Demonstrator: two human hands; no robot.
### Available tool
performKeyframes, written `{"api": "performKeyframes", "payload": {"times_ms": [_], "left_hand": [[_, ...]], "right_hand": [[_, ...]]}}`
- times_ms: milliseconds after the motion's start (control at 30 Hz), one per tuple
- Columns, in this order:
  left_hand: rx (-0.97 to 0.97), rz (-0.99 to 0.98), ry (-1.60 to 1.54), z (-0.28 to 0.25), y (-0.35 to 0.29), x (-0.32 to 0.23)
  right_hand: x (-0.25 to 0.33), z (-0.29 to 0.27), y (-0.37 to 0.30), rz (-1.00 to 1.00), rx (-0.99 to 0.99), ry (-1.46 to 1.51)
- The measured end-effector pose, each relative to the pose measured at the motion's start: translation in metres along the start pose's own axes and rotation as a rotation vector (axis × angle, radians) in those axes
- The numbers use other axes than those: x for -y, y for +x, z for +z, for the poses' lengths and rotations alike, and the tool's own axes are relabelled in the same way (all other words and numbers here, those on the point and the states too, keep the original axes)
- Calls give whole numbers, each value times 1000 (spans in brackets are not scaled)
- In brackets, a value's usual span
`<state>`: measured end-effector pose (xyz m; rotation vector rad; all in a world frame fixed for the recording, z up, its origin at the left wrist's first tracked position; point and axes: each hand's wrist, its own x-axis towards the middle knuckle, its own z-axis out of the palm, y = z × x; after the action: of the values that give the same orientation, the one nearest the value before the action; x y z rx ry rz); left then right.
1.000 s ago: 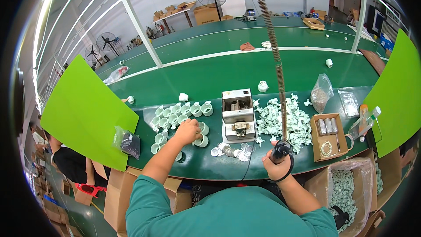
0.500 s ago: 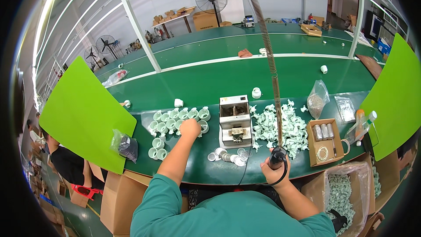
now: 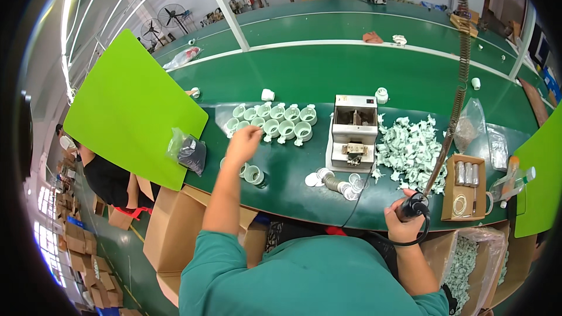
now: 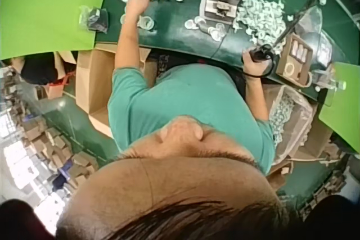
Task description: Assemble small plastic components using an electric screwdriver and place the finished parts into a cardboard box.
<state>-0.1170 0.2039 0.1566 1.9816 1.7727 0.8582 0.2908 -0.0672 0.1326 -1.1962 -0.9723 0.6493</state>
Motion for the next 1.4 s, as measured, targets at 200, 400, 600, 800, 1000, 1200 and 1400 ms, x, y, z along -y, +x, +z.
{"api": "performKeyframes", "payload": {"times_ms": [200,400,600,800,1000,1200,1400], "left_hand": [[111,109,356,-64,-65,61],[178,567,758,-68,-78,71],[327,971,885,-63,-60,55],[464,912,929,-45,-56,52],[342,384,687,2,-92,20],[247,137,596,30,-108,4],[106,223,422,3,-124,7]], "right_hand": [[-11,5,1,43,-4,4],[-8,19,5,65,62,11],[-9,29,1,-16,99,24],[-15,24,-5,-46,70,45],[-18,17,-6,-29,50,6],[-11,23,-5,33,56,29],[-10,22,-3,30,54,42]]}}
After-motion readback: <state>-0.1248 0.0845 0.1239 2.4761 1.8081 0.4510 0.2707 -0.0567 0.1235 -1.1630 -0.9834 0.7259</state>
